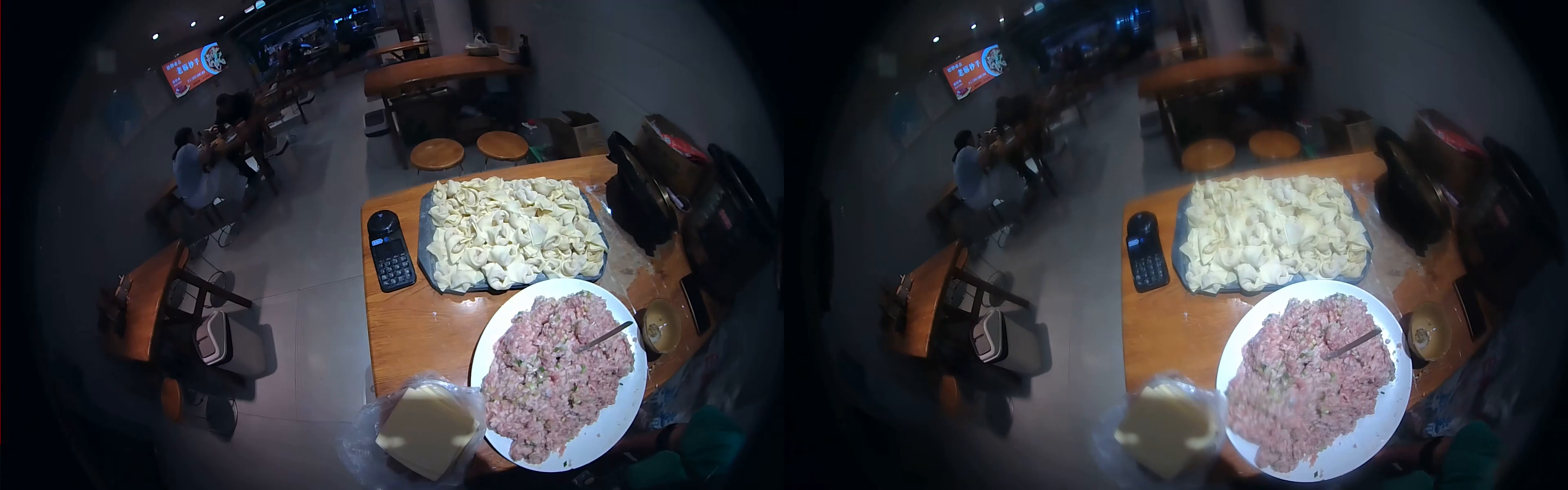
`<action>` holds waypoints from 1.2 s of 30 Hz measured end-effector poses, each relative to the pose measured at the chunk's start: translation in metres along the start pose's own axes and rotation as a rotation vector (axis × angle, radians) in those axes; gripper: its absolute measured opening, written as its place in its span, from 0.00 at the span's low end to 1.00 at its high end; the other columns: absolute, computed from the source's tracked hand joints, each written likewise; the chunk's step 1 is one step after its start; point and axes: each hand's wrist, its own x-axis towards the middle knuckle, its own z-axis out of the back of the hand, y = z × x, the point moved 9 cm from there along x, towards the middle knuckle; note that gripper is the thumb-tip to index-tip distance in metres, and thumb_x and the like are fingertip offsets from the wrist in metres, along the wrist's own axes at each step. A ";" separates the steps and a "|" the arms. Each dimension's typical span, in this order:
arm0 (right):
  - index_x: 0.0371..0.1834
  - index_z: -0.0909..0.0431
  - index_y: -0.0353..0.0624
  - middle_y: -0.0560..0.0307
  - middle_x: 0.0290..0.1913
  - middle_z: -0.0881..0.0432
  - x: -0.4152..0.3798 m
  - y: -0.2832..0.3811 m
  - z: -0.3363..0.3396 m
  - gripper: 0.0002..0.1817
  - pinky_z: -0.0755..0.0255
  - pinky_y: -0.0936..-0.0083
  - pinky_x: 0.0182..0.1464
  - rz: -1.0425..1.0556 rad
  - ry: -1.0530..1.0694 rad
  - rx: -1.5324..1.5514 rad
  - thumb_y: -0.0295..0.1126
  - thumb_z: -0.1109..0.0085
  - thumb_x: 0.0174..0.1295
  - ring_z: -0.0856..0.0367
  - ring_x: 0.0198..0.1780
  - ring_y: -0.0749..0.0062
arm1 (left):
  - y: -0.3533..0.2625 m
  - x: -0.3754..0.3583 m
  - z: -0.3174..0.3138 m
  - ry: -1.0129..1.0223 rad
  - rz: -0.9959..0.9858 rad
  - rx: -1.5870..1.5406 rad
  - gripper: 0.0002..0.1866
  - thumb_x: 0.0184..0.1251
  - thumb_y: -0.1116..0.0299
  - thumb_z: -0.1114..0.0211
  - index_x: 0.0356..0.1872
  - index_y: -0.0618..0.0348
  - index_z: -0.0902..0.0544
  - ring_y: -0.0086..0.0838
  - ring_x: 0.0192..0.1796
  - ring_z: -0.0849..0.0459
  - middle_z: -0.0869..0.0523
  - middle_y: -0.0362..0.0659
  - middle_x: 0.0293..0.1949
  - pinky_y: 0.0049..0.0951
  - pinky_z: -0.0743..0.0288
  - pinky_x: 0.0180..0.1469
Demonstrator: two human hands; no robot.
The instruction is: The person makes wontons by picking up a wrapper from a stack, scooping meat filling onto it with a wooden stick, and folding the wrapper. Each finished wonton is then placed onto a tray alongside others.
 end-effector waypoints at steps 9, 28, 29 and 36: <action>0.54 0.24 0.46 0.42 0.49 0.20 0.000 0.000 0.009 0.20 0.26 0.58 0.51 0.187 -0.110 -0.025 0.41 0.46 0.61 0.20 0.48 0.49 | -0.009 0.014 0.003 0.031 -0.047 0.045 0.22 0.71 0.51 0.52 0.42 0.63 0.24 0.30 0.37 0.21 0.20 0.45 0.36 0.32 0.24 0.40; 0.64 0.33 0.39 0.56 0.50 0.19 -0.043 0.153 -0.020 0.26 0.29 0.76 0.57 0.034 0.211 0.716 0.47 0.61 0.72 0.22 0.53 0.75 | 0.003 -0.007 0.182 -0.063 -0.285 0.581 0.17 0.68 0.53 0.43 0.44 0.55 0.20 0.19 0.32 0.21 0.17 0.36 0.32 0.22 0.28 0.31; 0.65 0.36 0.35 0.55 0.52 0.20 -0.053 0.192 -0.005 0.26 0.29 0.77 0.58 0.099 0.250 0.792 0.44 0.63 0.74 0.23 0.54 0.75 | -0.007 -0.020 0.191 -0.097 -0.291 0.438 0.17 0.68 0.53 0.43 0.44 0.55 0.20 0.19 0.32 0.20 0.17 0.35 0.32 0.22 0.28 0.31; 0.74 0.56 0.42 0.49 0.56 0.30 -0.138 0.450 0.117 0.34 0.27 0.73 0.54 0.864 0.440 1.115 0.51 0.69 0.73 0.29 0.58 0.71 | -0.021 -0.071 0.196 -0.176 -0.255 0.321 0.21 0.67 0.51 0.42 0.49 0.59 0.23 0.28 0.47 0.18 0.18 0.44 0.46 0.32 0.24 0.46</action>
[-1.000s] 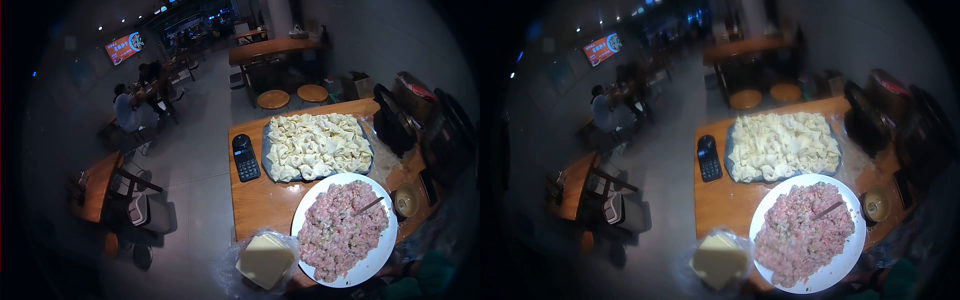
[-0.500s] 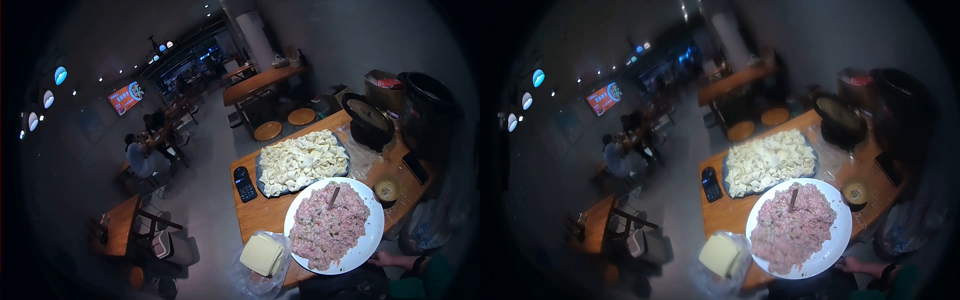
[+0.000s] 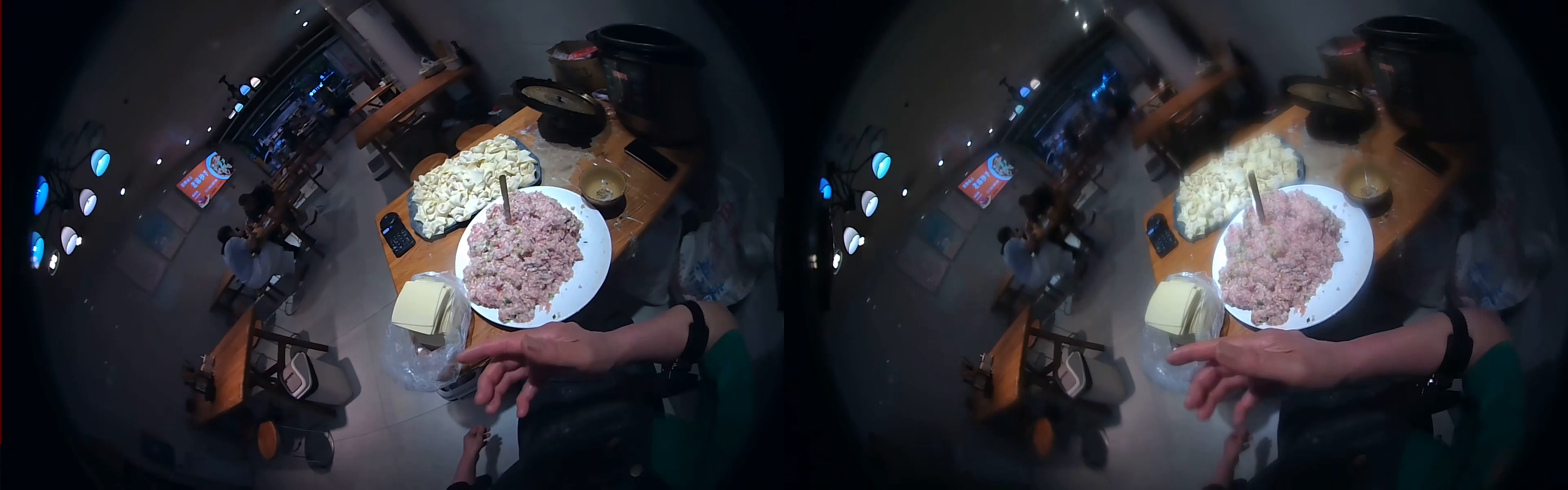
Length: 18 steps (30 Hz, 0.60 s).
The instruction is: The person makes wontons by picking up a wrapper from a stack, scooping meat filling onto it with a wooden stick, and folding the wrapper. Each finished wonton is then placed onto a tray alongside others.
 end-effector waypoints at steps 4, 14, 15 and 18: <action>0.75 0.60 0.47 0.52 0.55 0.28 0.025 0.018 -0.088 0.37 0.26 0.76 0.49 0.069 0.254 -0.073 0.55 0.64 0.71 0.29 0.57 0.74 | 0.053 0.068 -0.042 0.133 -0.142 0.160 0.20 0.68 0.52 0.43 0.49 0.58 0.22 0.24 0.44 0.18 0.17 0.41 0.44 0.27 0.26 0.42; 0.74 0.53 0.42 0.47 0.55 0.29 0.023 0.012 -0.114 0.36 0.28 0.77 0.46 0.229 0.356 0.179 0.54 0.65 0.71 0.27 0.50 0.74 | 0.063 0.061 -0.031 0.054 -0.082 -0.053 0.19 0.69 0.53 0.43 0.50 0.56 0.20 0.19 0.39 0.18 0.15 0.37 0.43 0.20 0.28 0.34; 0.75 0.58 0.40 0.52 0.66 0.44 0.023 0.006 -0.113 0.35 0.33 0.79 0.51 0.202 0.410 -0.026 0.50 0.67 0.72 0.36 0.60 0.76 | 0.063 0.059 -0.027 0.047 -0.080 -0.061 0.19 0.69 0.52 0.43 0.50 0.56 0.20 0.19 0.39 0.18 0.15 0.37 0.43 0.20 0.28 0.33; 0.74 0.61 0.38 0.55 0.72 0.52 0.025 0.005 -0.113 0.34 0.36 0.80 0.54 0.159 0.446 -0.148 0.48 0.68 0.73 0.41 0.66 0.78 | 0.073 0.051 -0.015 0.001 -0.006 -0.104 0.19 0.68 0.52 0.42 0.49 0.56 0.20 0.19 0.39 0.18 0.15 0.38 0.43 0.20 0.29 0.32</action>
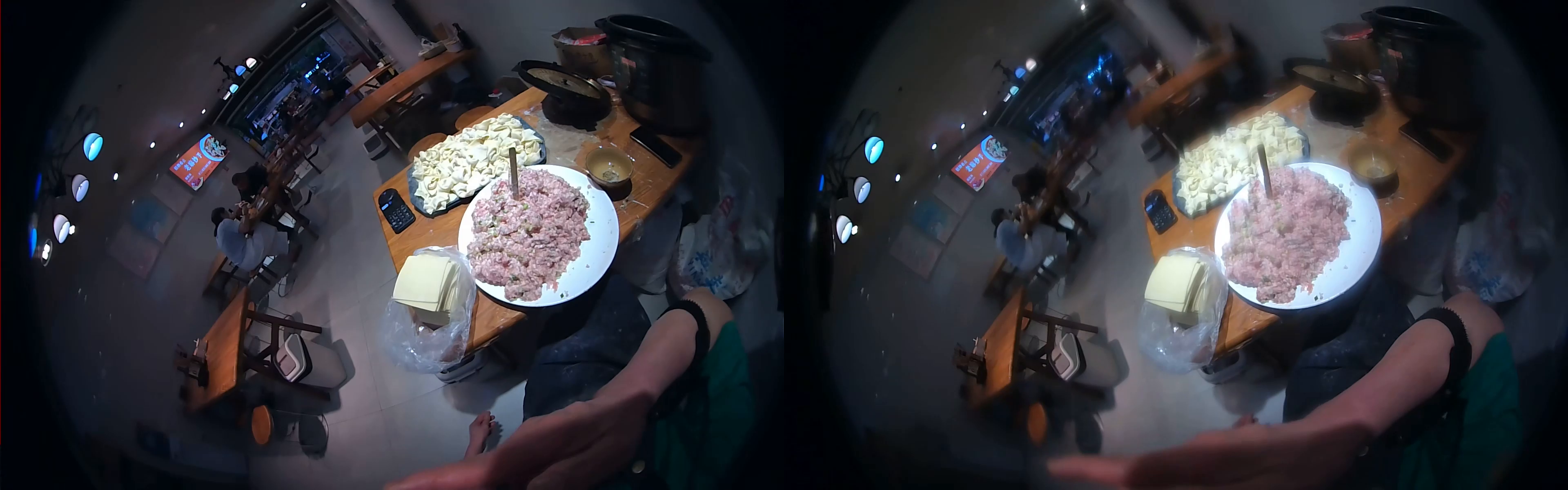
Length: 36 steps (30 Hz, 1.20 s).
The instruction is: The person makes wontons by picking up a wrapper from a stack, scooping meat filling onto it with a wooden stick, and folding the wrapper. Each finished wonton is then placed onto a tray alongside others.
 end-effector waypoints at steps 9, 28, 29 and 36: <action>0.73 0.52 0.36 0.50 0.51 0.24 0.008 0.025 0.020 0.39 0.27 0.81 0.44 -0.146 -0.184 0.253 0.58 0.70 0.70 0.23 0.48 0.73 | 0.017 -0.006 0.001 -0.013 0.021 0.015 0.18 0.67 0.53 0.41 0.47 0.55 0.18 0.18 0.37 0.18 0.15 0.37 0.39 0.18 0.29 0.30; 0.53 0.25 0.38 0.46 0.44 0.22 -0.040 0.048 0.209 0.19 0.25 0.65 0.51 -0.273 -0.331 -1.824 0.32 0.41 0.58 0.23 0.49 0.58 | -0.130 -0.048 0.116 -0.350 -0.205 -0.245 0.12 0.71 0.68 0.43 0.49 0.64 0.21 0.19 0.36 0.18 0.15 0.44 0.40 0.17 0.25 0.36; 0.44 0.24 0.38 0.45 0.40 0.23 -0.052 0.043 0.233 0.14 0.31 0.60 0.59 -0.307 -0.293 -2.165 0.30 0.41 0.55 0.25 0.50 0.56 | -0.163 -0.055 0.138 -0.398 -0.329 -0.334 0.12 0.71 0.69 0.44 0.49 0.65 0.21 0.20 0.36 0.18 0.15 0.44 0.40 0.18 0.24 0.37; 0.29 0.24 0.38 0.49 0.34 0.25 -0.164 0.025 0.342 0.05 0.49 0.49 0.68 -0.932 -0.250 -2.122 0.25 0.49 0.54 0.28 0.46 0.58 | -0.452 -0.216 0.159 -0.587 -0.944 -0.249 0.09 0.67 0.76 0.42 0.46 0.63 0.19 0.24 0.39 0.18 0.15 0.46 0.39 0.24 0.23 0.43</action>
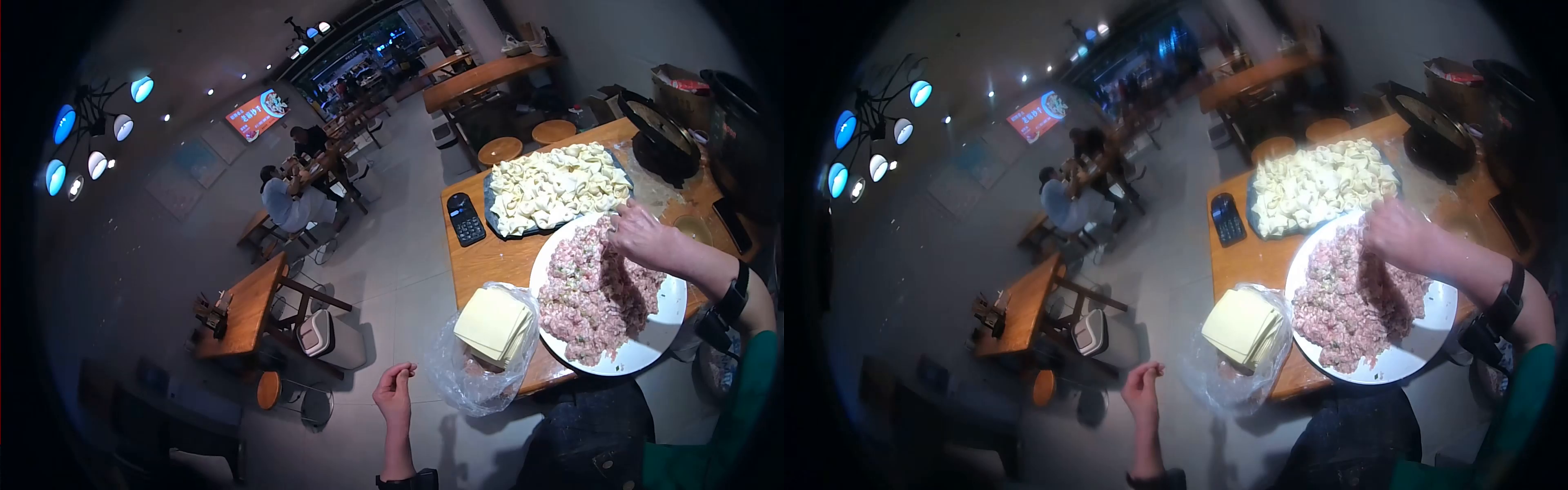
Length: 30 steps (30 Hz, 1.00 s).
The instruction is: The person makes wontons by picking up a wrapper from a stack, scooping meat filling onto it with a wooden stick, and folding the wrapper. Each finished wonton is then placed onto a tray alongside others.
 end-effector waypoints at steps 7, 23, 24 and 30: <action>0.25 0.29 0.35 0.48 0.24 0.26 -0.020 0.016 0.002 0.05 0.31 0.55 0.44 0.044 0.066 0.061 0.26 0.50 0.52 0.23 0.34 0.55 | -0.119 -0.038 -0.156 0.687 -0.895 0.675 0.13 0.55 0.72 0.33 0.43 0.51 0.18 0.32 0.42 0.18 0.17 0.36 0.40 0.27 0.22 0.41; 0.40 0.23 0.40 0.52 0.24 0.24 -0.181 0.052 -0.008 0.12 0.31 0.64 0.28 -0.380 -0.221 0.414 0.20 0.42 0.51 0.23 0.26 0.57 | -0.111 -0.041 -0.178 0.701 -1.010 0.778 0.09 0.52 0.73 0.33 0.35 0.50 0.19 0.29 0.38 0.18 0.18 0.36 0.36 0.27 0.23 0.34; 0.41 0.23 0.43 0.52 0.24 0.25 -0.184 0.053 -0.010 0.13 0.31 0.63 0.28 -0.397 -0.255 0.473 0.20 0.43 0.50 0.23 0.27 0.56 | -0.114 -0.041 -0.179 0.702 -1.004 0.785 0.09 0.52 0.73 0.33 0.35 0.50 0.19 0.29 0.38 0.18 0.18 0.36 0.36 0.27 0.23 0.34; 0.43 0.22 0.46 0.54 0.23 0.27 -0.178 0.068 -0.015 0.17 0.31 0.63 0.28 -0.329 -0.242 0.476 0.20 0.43 0.47 0.24 0.27 0.56 | -0.115 -0.042 -0.185 0.857 -0.930 0.728 0.10 0.51 0.74 0.34 0.36 0.51 0.20 0.30 0.39 0.19 0.19 0.36 0.36 0.28 0.23 0.36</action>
